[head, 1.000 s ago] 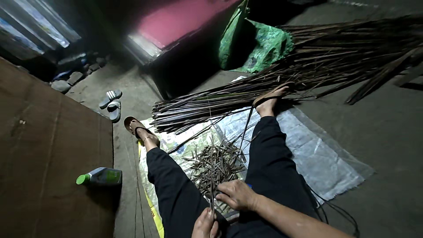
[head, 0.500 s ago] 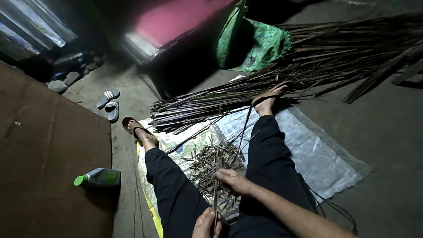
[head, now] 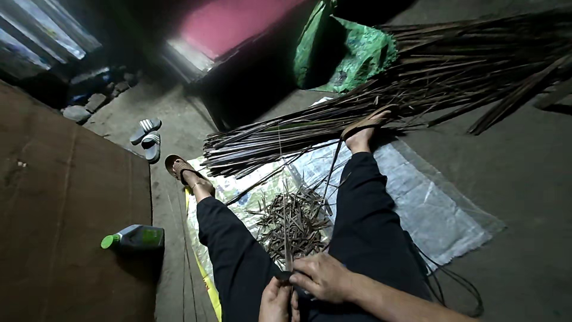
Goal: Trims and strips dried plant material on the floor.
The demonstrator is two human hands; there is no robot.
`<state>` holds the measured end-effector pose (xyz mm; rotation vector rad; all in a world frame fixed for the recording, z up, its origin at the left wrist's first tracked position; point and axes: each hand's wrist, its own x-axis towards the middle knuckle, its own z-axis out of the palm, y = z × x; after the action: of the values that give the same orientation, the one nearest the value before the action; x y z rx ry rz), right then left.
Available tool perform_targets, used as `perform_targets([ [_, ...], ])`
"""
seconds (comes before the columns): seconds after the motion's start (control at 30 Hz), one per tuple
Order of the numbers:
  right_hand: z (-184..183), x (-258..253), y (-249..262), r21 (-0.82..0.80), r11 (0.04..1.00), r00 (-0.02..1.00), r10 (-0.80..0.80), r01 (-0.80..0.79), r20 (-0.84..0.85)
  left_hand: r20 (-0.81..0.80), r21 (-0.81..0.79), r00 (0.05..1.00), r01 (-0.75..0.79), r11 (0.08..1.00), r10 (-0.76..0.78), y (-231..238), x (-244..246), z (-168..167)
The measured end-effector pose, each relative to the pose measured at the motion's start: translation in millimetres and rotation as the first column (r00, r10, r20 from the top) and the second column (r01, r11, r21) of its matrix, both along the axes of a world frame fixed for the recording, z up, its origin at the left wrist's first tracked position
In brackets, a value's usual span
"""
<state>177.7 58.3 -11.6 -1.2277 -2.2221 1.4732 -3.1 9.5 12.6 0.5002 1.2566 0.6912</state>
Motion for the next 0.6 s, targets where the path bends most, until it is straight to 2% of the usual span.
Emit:
perform_targets([
  [0.13,-21,2,-2,0.228,0.974,0.997,0.014,0.004,-0.080,0.116,-0.009,0.993,-0.005,1.000,0.006,-3,-5,-4],
  [0.27,-36,10,5,0.256,0.967,0.999,0.010,0.004,-0.052,0.173,-0.036,0.984,0.053,0.998,-0.046,-5,-14,-6],
  [0.4,-43,13,10,0.374,0.925,0.998,-0.052,0.062,-0.036,0.299,-0.050,0.953,0.060,0.997,-0.042,-8,-20,-6],
  [0.47,-41,18,18,0.350,0.928,0.991,-0.134,0.125,-0.001,0.327,-0.050,0.943,0.080,0.996,-0.059,-9,-21,-4],
  [0.53,-39,28,32,0.239,0.942,0.965,-0.255,0.235,0.060,0.334,-0.049,0.939,0.104,0.993,-0.082,-11,-22,-3],
  [0.6,-39,40,47,0.162,0.944,0.945,-0.306,0.286,0.117,0.335,-0.051,0.939,0.103,0.993,-0.080,-12,-23,-4],
])
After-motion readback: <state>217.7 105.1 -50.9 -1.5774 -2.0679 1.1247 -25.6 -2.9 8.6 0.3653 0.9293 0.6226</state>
